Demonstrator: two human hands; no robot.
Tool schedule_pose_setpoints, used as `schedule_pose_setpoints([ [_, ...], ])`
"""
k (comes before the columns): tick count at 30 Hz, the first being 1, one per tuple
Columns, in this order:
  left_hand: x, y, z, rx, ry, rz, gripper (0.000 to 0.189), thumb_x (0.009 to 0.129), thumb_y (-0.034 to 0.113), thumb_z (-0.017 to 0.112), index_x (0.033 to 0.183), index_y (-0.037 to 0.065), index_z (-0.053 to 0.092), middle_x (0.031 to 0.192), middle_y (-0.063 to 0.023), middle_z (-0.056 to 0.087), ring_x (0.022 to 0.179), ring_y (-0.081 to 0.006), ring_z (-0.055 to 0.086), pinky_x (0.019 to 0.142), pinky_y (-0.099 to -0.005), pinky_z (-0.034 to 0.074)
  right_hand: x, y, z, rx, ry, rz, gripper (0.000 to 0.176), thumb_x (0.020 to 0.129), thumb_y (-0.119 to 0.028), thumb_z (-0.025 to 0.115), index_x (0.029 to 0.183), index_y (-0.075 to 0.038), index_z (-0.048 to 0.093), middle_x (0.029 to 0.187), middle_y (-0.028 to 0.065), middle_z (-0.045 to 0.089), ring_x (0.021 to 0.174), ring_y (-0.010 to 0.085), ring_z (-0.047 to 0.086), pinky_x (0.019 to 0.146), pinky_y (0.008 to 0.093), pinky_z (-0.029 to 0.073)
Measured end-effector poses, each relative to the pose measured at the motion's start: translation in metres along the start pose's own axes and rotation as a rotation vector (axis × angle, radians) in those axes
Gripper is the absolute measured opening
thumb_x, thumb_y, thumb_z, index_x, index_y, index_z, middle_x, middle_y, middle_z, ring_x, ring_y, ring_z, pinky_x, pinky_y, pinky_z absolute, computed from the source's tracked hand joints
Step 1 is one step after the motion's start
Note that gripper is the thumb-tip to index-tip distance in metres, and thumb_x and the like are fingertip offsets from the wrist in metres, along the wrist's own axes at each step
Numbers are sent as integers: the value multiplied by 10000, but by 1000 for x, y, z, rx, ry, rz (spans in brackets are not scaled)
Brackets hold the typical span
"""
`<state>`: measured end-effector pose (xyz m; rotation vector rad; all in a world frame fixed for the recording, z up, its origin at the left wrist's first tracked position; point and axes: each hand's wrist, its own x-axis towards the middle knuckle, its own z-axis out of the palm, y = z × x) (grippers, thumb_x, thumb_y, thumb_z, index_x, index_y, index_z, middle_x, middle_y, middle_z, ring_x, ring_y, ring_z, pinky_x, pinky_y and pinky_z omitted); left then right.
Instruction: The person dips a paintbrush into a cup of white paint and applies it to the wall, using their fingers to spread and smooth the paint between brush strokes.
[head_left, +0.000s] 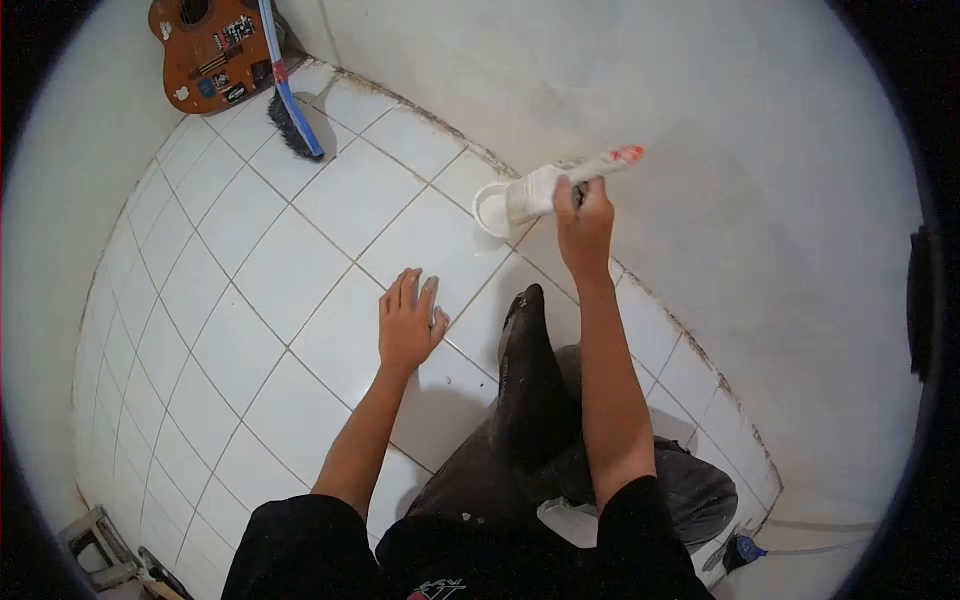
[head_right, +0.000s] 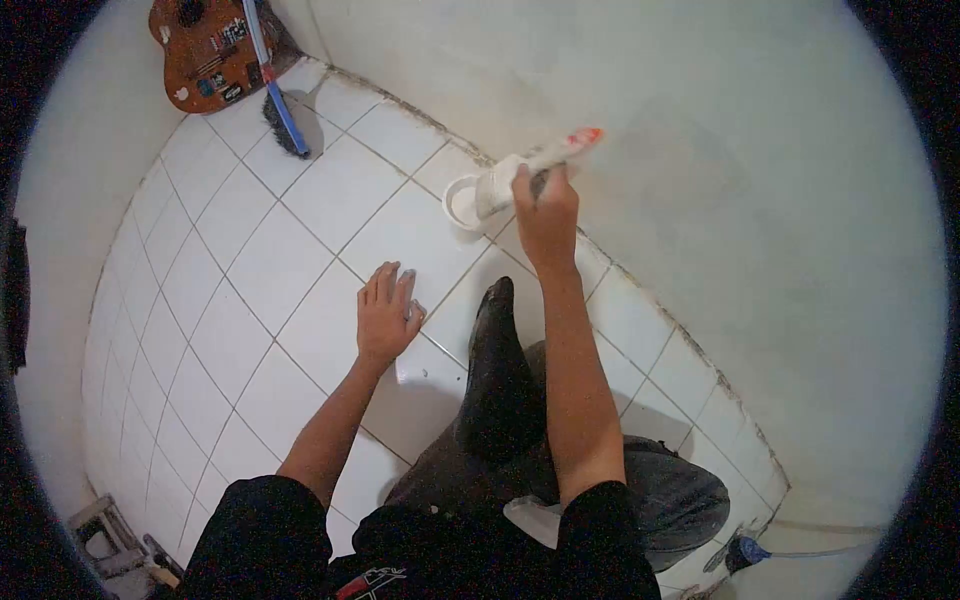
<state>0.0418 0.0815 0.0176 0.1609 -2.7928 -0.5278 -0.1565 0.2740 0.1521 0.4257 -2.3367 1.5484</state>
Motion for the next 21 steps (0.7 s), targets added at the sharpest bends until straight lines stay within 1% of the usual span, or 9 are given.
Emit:
schedule_pose_setpoints([
  [2,0,0,1,25,-14,-6,570,862,233,641,1406,89,553,1484,-168,473,1430,-356,408,1149,-521,338,1,9,-8,30,62,52,216,1002,-192,623,1067,10,586,804,154,648,705,301,653,643,413,504],
  [5,-2,0,1,13,-4,12,581,857,243,650,1406,83,548,1487,-174,470,1438,-358,400,1151,-521,332,-4,4,-25,753,214,538,182,1020,-244,579,972,-85,503,727,4,469,600,132,438,545,302,375],
  [6,-1,1,-1,11,-13,1,584,855,245,654,1406,81,547,1489,-177,468,1438,-359,401,1150,-522,333,-6,-1,-32,755,227,523,182,1020,-244,579,972,-85,503,727,4,469,600,132,438,545,302,375],
  [9,-1,2,-1,25,24,17,545,853,225,661,1370,75,576,1478,-175,488,1421,-364,419,1137,-521,348,-8,-27,-59,1368,272,845,164,999,-245,562,964,-93,512,721,-6,440,613,122,425,547,299,349],
  [14,-2,2,0,22,42,32,540,836,220,680,1351,82,595,1468,-165,498,1399,-359,439,1119,-518,360,-26,-45,-112,1545,183,663,213,989,-305,541,1030,-101,584,722,6,458,640,132,425,565,271,349],
  [16,-2,3,1,15,32,48,549,831,209,676,1357,80,586,1470,-166,495,1392,-357,440,1107,-514,362,-39,-66,-131,1277,294,685,215,983,-285,537,1065,-101,610,787,27,530,643,131,418,565,265,329],
  [18,-3,4,0,18,54,43,551,831,200,664,1362,79,580,1472,-168,494,1391,-358,437,1103,-515,361,-62,-43,-149,1355,162,556,240,990,-259,575,1136,-76,629,925,64,627,684,149,527,574,266,425],
  [20,-2,7,0,15,37,48,552,834,200,654,1367,80,576,1472,-168,494,1393,-360,437,1104,-517,360,-73,-36,-153,1100,73,392,246,1007,-211,614,1171,-28,621,1064,95,660,790,198,656,654,292,560],
  [21,-2,7,0,30,31,43,552,835,204,652,1368,80,576,1471,-168,494,1396,-362,434,1108,-516,356,-76,-32,-149,1076,70,216,255,1016,-170,638,1192,13,609,1113,119,659,874,242,711,770,338,629],
])
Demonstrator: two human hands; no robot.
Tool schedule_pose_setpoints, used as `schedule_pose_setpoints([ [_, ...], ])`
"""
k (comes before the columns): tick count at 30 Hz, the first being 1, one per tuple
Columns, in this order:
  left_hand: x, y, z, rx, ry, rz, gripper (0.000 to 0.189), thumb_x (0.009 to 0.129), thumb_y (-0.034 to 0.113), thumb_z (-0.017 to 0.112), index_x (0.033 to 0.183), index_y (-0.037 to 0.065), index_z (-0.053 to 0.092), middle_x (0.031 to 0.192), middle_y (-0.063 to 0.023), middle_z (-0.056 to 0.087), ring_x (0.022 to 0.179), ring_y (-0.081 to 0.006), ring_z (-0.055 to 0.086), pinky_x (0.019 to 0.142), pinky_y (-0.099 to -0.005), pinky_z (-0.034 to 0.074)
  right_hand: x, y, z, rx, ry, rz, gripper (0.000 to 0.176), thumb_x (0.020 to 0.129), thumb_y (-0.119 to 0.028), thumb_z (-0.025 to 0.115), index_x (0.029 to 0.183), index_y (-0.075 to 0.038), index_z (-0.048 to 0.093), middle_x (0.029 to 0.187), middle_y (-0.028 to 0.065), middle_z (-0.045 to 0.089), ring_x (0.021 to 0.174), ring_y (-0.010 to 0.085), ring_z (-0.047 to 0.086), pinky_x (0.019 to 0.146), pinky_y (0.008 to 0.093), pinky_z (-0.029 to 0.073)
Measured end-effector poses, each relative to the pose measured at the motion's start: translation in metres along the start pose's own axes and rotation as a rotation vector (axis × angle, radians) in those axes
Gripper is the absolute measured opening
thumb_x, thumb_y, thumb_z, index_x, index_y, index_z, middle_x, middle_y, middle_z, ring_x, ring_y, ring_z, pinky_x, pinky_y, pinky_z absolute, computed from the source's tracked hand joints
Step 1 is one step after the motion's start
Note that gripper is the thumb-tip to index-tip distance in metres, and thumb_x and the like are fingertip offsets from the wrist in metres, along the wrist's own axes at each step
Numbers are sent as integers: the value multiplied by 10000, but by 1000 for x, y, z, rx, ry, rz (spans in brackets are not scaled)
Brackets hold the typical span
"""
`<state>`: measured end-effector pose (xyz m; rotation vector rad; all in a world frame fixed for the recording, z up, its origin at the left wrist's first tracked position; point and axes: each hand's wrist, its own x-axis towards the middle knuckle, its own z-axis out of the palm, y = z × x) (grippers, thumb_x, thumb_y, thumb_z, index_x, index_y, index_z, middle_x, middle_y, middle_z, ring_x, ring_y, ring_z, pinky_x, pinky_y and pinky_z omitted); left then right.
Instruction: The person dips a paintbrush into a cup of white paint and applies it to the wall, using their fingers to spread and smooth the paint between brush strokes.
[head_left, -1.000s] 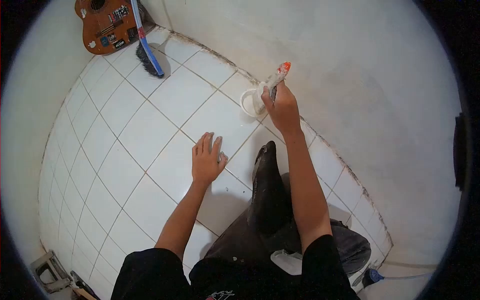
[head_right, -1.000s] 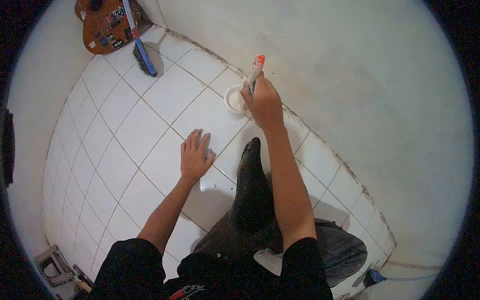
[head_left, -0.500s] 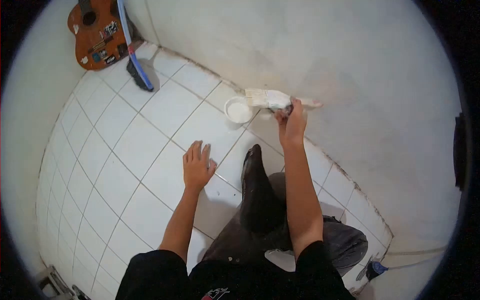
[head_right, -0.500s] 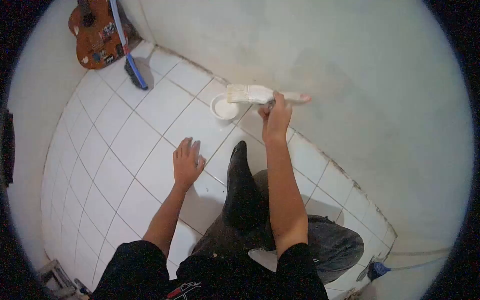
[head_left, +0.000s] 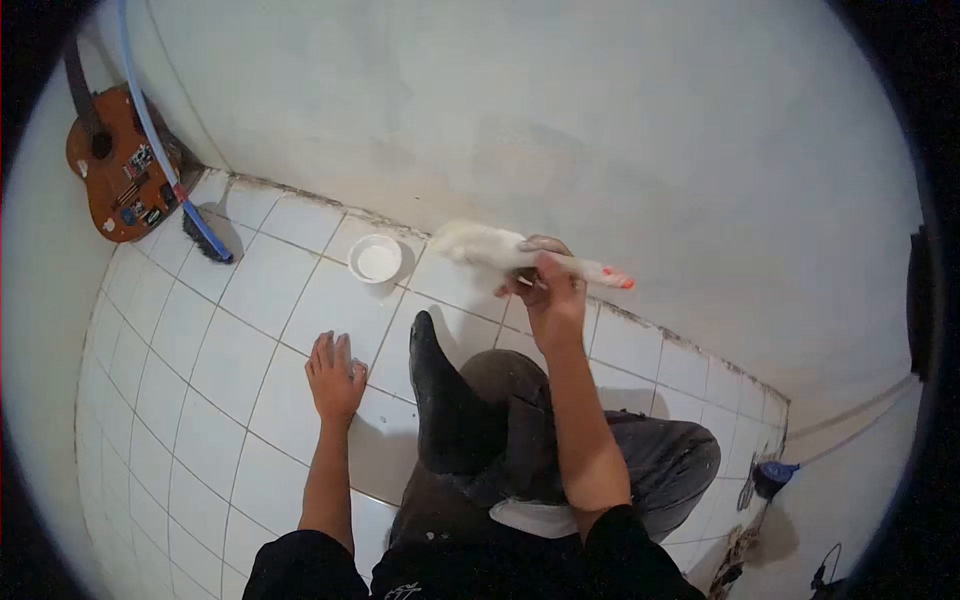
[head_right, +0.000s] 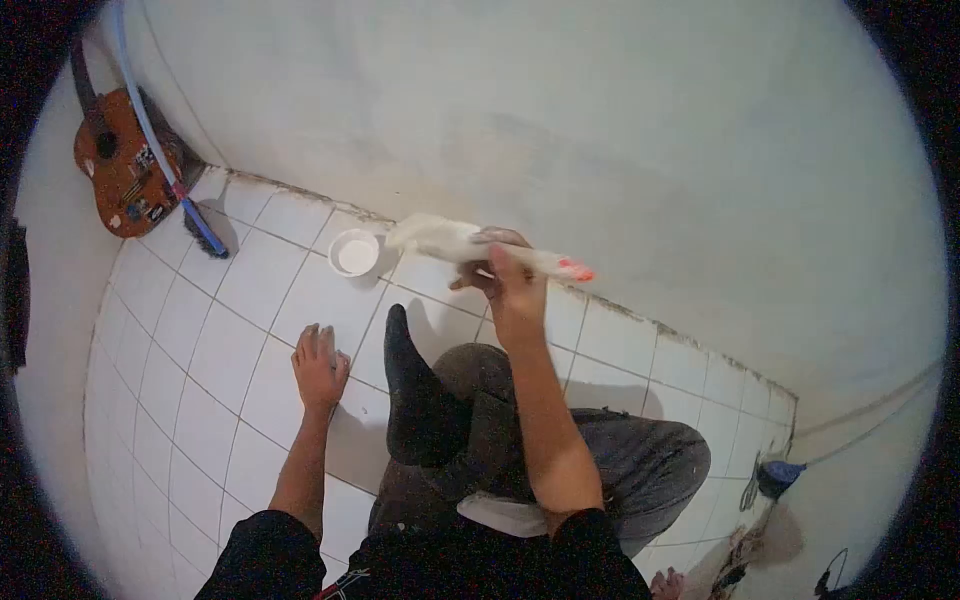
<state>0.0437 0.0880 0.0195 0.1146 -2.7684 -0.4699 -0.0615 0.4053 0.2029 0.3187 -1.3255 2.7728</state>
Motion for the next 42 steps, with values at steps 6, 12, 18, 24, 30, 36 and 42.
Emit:
schedule_pose_setpoints([
  [6,-1,0,1,31,-21,3,567,843,235,642,1385,86,566,1481,-168,482,1404,-371,425,1126,-510,340,5,30,9,-210,-10,-68,271,1048,-195,602,1213,20,600,1135,124,655,1046,245,700,857,374,628],
  [12,-1,-1,0,12,-74,-11,598,872,238,625,1439,80,523,1500,-190,460,1433,-375,398,1141,-537,331,2,26,14,-156,26,106,313,1068,-138,479,1326,4,586,1212,149,683,1072,223,694,887,370,616],
  [18,1,2,-2,20,-67,-18,585,868,219,632,1429,87,535,1511,-179,457,1440,-364,396,1145,-530,328,1,27,6,-538,79,40,207,1022,-104,609,1192,6,648,1077,73,716,1011,129,673,820,276,564],
  [24,0,-1,2,27,-56,-23,602,859,214,637,1438,86,530,1503,-180,463,1432,-365,403,1147,-528,323,0,26,11,-604,169,-89,178,990,-51,661,1164,-11,653,962,19,669,930,79,638,800,262,543],
  [30,-1,0,-1,13,-63,-34,566,866,219,624,1413,96,546,1494,-177,467,1433,-355,400,1144,-511,328,15,22,-5,-634,214,-188,201,1001,-74,656,1190,-6,643,912,24,645,818,64,586,713,233,493],
  [36,0,0,0,27,-41,-19,558,866,223,621,1405,95,556,1486,-165,479,1422,-353,414,1137,-509,333,35,25,-22,-718,283,-123,232,1001,-101,663,1213,-5,658,858,27,651,744,67,572,669,242,475],
  [42,2,1,-1,21,-64,-22,572,871,192,621,1426,81,542,1484,-184,482,1428,-363,411,1147,-518,327,18,32,-19,-647,291,-151,242,990,-107,676,1214,-16,671,841,21,656,690,73,567,644,251,475],
])
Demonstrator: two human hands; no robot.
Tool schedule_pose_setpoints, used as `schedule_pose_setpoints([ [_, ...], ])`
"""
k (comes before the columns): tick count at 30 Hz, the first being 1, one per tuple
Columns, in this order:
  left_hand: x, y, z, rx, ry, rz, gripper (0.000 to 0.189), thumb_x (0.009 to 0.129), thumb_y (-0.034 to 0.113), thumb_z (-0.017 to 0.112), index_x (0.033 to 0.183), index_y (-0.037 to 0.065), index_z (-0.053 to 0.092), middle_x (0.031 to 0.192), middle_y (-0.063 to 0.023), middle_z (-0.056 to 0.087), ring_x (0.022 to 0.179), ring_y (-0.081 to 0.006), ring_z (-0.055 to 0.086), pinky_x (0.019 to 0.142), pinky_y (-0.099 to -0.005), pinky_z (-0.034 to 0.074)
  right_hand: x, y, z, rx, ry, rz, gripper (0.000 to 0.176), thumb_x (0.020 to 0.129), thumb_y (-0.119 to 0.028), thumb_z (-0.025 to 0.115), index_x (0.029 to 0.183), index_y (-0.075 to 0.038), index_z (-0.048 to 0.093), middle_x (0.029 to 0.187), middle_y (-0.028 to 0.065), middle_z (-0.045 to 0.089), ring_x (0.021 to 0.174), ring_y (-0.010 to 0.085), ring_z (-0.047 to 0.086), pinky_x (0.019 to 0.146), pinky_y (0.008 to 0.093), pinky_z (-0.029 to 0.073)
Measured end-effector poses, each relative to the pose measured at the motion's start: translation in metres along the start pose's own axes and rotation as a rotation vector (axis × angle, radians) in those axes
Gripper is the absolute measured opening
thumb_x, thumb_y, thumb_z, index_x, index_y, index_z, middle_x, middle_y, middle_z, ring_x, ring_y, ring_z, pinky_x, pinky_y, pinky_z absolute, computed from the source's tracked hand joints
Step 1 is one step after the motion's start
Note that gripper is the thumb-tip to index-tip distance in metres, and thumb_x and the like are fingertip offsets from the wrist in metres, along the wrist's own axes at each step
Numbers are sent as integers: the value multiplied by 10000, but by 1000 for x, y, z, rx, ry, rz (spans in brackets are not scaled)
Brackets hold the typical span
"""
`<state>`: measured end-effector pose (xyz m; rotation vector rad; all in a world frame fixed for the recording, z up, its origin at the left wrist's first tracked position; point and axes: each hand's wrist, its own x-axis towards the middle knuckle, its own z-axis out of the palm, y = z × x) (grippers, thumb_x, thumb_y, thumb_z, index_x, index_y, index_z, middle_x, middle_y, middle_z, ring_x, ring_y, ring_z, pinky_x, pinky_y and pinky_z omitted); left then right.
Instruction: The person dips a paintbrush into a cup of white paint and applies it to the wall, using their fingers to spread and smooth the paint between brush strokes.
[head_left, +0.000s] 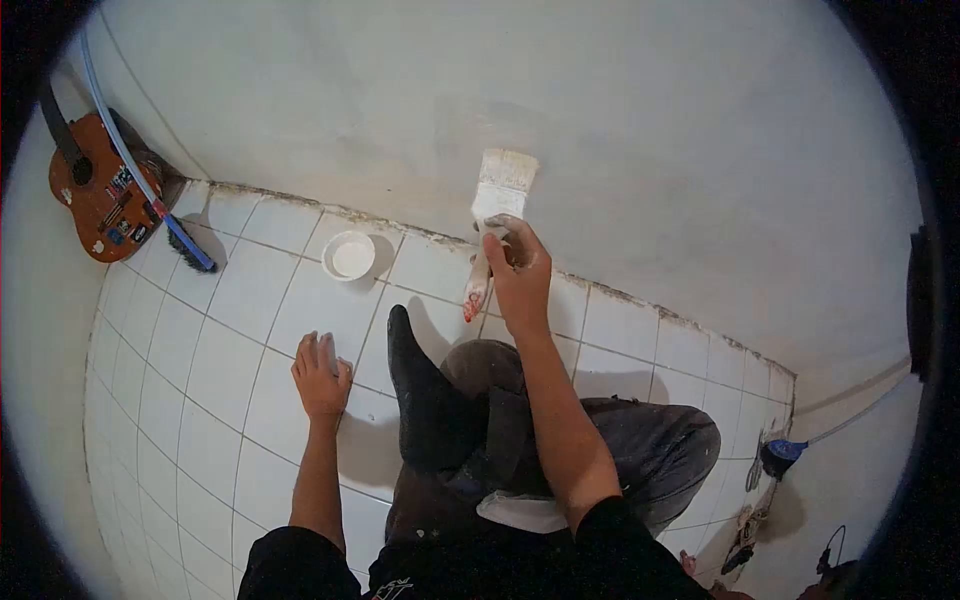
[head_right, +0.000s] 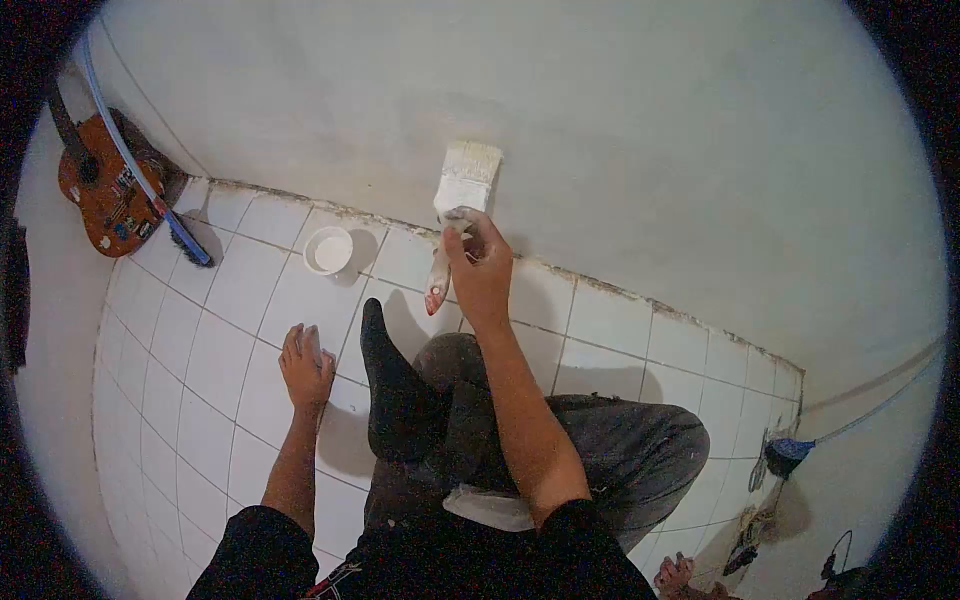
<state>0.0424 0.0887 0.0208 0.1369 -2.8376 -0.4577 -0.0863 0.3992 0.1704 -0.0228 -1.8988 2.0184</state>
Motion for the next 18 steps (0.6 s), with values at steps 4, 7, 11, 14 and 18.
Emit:
schedule_pose_setpoints([
  [4,-2,-1,1,1,21,1,563,870,206,621,1415,88,545,1484,-184,479,1426,-364,412,1147,-520,328,6,-20,-1,-79,-54,-2,247,990,-102,669,1216,-3,663,894,53,683,706,81,592,648,261,493],
  [7,-2,0,0,0,13,2,556,872,210,619,1410,91,550,1491,-183,473,1425,-365,412,1147,-520,328,17,-13,4,-56,-6,25,242,988,-100,669,1202,13,661,932,81,699,739,87,618,652,268,508],
  [11,0,3,-4,3,-4,-10,549,874,209,621,1406,94,557,1495,-181,469,1420,-362,417,1149,-513,329,7,8,-4,-26,-56,41,221,987,-100,670,1173,20,668,943,81,698,749,88,619,658,264,508],
  [14,-2,0,0,5,26,9,548,873,212,626,1404,95,559,1483,-178,473,1414,-361,421,1146,-511,333,2,8,-13,-13,-98,5,213,988,-95,670,1168,18,672,939,76,696,774,91,624,668,263,508],
  [18,-2,2,-3,-8,19,-9,561,854,210,637,1400,107,561,1483,-175,484,1408,-362,426,1122,-507,340,21,-22,-6,28,-30,83,198,993,-89,672,1167,6,676,930,60,689,819,101,635,688,265,514],
])
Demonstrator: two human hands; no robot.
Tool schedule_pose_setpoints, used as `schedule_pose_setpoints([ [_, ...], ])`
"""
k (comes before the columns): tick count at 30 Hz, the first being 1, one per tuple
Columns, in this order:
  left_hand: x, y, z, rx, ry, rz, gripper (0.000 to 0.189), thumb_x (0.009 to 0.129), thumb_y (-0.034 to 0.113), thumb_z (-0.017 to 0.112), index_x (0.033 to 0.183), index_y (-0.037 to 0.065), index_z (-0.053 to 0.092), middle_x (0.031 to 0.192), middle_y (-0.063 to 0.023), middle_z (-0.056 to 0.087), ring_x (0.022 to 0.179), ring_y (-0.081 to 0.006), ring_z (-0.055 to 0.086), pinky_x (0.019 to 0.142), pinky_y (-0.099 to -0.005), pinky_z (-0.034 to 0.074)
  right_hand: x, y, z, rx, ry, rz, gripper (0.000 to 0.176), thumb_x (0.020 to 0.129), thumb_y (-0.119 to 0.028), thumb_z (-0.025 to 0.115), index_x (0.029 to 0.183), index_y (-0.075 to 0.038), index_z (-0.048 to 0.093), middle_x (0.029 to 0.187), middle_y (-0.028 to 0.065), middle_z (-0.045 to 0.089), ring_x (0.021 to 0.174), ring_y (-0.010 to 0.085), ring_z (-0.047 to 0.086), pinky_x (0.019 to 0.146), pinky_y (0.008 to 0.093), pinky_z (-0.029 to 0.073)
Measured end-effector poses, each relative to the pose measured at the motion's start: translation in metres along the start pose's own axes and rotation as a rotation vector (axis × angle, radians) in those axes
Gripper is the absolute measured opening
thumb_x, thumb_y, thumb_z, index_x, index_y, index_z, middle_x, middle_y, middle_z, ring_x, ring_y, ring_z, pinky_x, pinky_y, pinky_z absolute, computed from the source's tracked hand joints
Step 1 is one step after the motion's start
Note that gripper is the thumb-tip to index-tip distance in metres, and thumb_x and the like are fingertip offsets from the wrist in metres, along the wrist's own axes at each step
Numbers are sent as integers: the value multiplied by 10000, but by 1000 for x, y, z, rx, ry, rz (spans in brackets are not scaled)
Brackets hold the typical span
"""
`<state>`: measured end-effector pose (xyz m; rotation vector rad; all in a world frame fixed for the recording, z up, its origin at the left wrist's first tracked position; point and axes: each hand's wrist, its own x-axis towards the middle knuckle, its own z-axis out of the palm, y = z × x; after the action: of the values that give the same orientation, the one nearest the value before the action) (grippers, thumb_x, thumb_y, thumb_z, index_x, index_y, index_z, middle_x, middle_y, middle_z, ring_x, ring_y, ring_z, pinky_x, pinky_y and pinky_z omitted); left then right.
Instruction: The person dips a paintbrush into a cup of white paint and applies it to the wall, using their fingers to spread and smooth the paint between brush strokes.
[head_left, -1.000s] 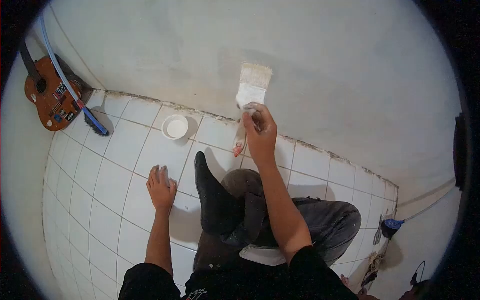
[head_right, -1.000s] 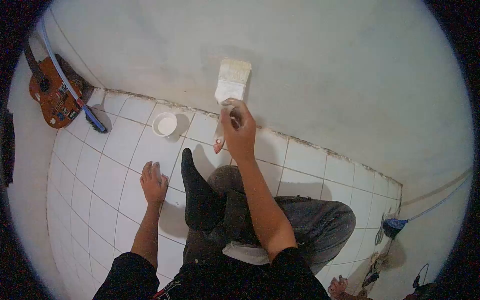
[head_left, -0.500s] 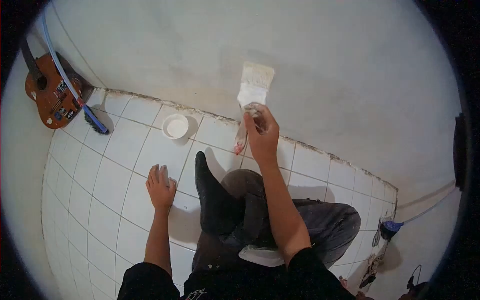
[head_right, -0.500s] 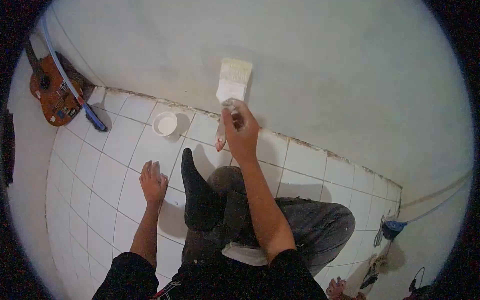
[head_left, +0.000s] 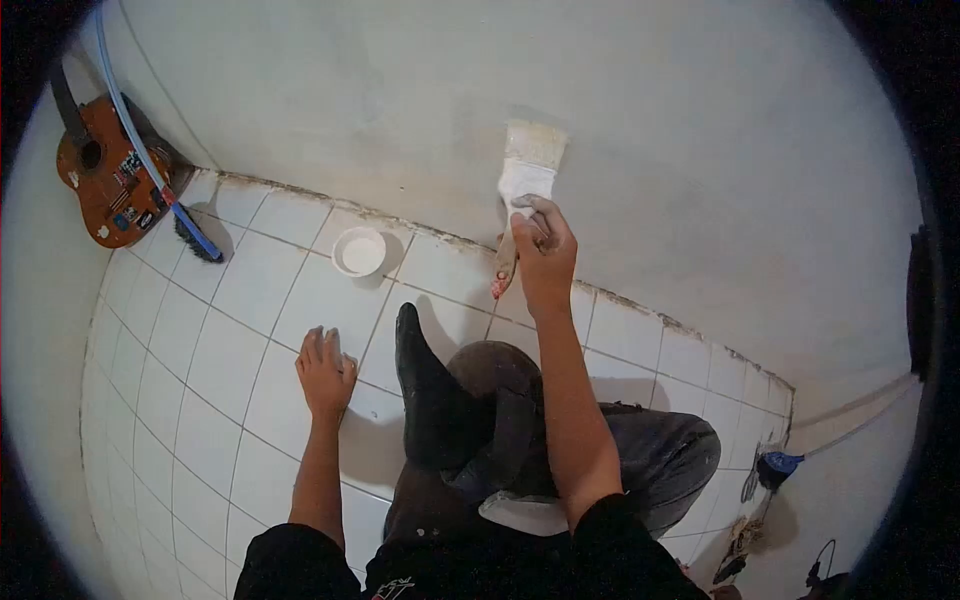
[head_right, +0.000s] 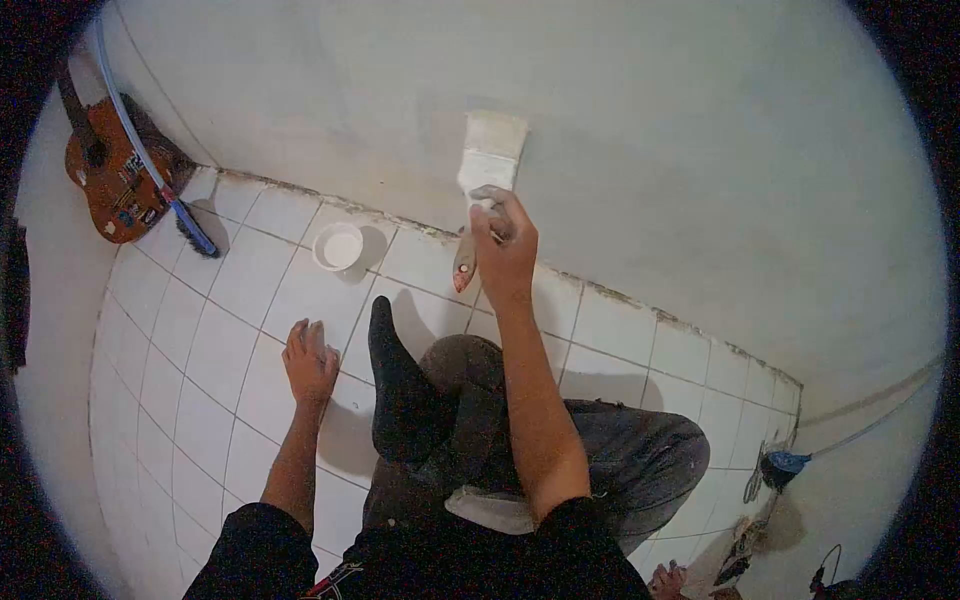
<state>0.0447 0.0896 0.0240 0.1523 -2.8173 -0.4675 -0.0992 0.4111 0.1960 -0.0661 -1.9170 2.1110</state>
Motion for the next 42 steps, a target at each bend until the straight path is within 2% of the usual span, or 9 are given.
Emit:
schedule_pose_setpoints([
  [6,0,-2,3,-25,-6,-2,562,866,211,645,1404,77,553,1499,-192,460,1423,-377,405,1141,-529,331,-20,22,-2,46,-26,140,207,989,-110,692,1156,10,672,920,56,685,792,106,636,714,278,523],
  [9,0,-5,6,23,30,21,550,854,205,646,1384,79,573,1486,-174,484,1406,-362,425,1117,-508,346,-17,18,5,-32,-85,-117,223,986,-112,693,1163,22,669,930,60,683,785,108,638,717,274,523],
  [14,-2,-5,5,-4,8,2,566,854,227,664,1396,100,567,1505,-163,467,1424,-352,408,1129,-501,339,3,6,24,-23,-27,-47,225,977,-80,677,1179,20,673,937,43,677,769,75,617,650,232,492],
  [21,2,-4,5,33,-32,-29,578,855,230,667,1407,102,549,1505,-161,468,1432,-341,401,1125,-504,344,-22,34,12,0,-98,361,278,934,-132,725,1159,31,706,967,89,721,770,105,632,645,249,498],
  [23,-2,-6,8,39,10,2,580,852,236,676,1403,103,551,1504,-157,470,1427,-343,408,1126,-505,344,-30,47,10,-180,-132,216,302,940,-201,726,1148,19,721,960,90,721,823,135,651,656,277,519],
  [30,0,-6,7,37,63,20,546,850,230,676,1370,94,582,1461,-157,507,1392,-344,444,1101,-499,374,-42,13,33,85,-260,262,255,964,-188,696,1149,-12,702,963,76,725,863,147,668,662,298,549],
  [33,1,-7,7,2,64,2,543,849,217,666,1373,101,584,1445,-154,518,1379,-339,459,1094,-493,379,-42,34,30,-237,-302,90,282,958,-185,731,1176,-17,669,956,68,719,874,134,668,682,278,539],
  [37,1,-5,6,4,73,5,522,842,203,662,1351,109,596,1432,-147,523,1369,-332,470,1082,-486,388,-38,40,31,-241,-182,12,329,963,-221,761,1166,9,642,988,69,711,889,105,655,738,245,509],
  [42,2,-4,3,-7,74,-11,493,844,201,656,1325,107,606,1434,-137,521,1370,-326,468,1093,-481,385,-3,33,53,-182,-129,-196,341,1046,-257,636,1144,69,613,975,108,690,836,144,620,747,306,512],
])
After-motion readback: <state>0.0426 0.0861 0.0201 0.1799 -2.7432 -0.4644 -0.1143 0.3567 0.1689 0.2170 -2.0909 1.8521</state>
